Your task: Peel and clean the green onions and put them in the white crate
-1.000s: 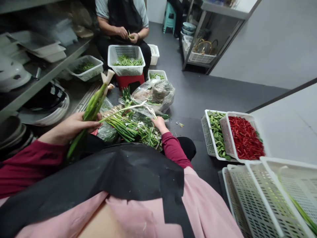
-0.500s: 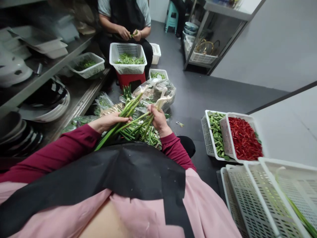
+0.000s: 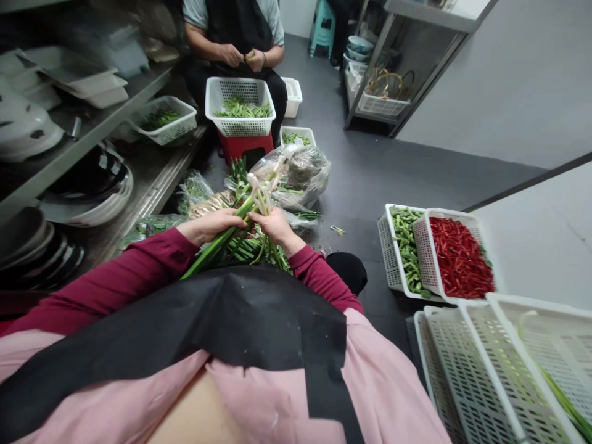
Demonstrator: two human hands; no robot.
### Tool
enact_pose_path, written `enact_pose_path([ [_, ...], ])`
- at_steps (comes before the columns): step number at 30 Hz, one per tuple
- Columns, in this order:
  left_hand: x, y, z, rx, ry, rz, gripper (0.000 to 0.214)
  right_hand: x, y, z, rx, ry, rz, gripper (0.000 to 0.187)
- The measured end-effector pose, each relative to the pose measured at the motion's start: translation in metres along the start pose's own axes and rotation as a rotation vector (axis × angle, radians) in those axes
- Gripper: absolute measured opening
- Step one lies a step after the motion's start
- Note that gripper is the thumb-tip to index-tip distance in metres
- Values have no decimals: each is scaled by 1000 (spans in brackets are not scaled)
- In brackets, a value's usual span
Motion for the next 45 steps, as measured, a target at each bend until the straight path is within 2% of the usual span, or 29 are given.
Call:
enact_pose_path([
  [4,5,-3,2,-114,35,70,21,-4,-19,4,202,-86,-44,28],
  [7,9,-5,2,-229,40,99,24,-4,-25,8,296,-125,-106,26],
  [10,10,-6,3,-293,41,110,28,-2,-24,9,278,-125,-156,26],
  [15,6,-13,0,-238,31,112,26,-1,-26,14,237,-30,-197,29],
  [19,-2,-25,3,-208,112,78,24,2,-27,18,224,15,-251,32],
  [22,-9,-41,15,-311,216,195,26,3,-24,17,160,21,-273,34],
  [24,-9,-50,25,-410,303,298,27,2,-24,16,84,24,-223,36],
  [29,26,-54,47,-633,599,571,19,-7,-36,20,-6,50,-2,42],
  [31,39,-48,42,-748,615,517,20,-9,-40,21,-21,67,60,41],
  [35,42,-33,15,-895,551,256,17,-8,-37,18,-42,53,69,33],
  [39,29,-19,-1,-811,528,215,15,-6,-26,13,-116,18,61,30],
  [41,23,-15,-5,-723,463,205,13,-4,-23,12,-158,43,73,33],
  [43,20,-16,-6,-657,378,194,14,-2,-24,13,-153,140,40,34],
  [45,20,-26,-2,-625,327,171,19,2,-28,14,-115,278,-70,33],
])
Point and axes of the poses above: each hand's wrist, its own x-axis away from the middle knuckle, its own y-axis out of the palm, z = x × y, the point moved 4 cm from there along -x, towards the middle knuckle, and after that the axes turned 8 degrees about z, right-handed, at the moved point
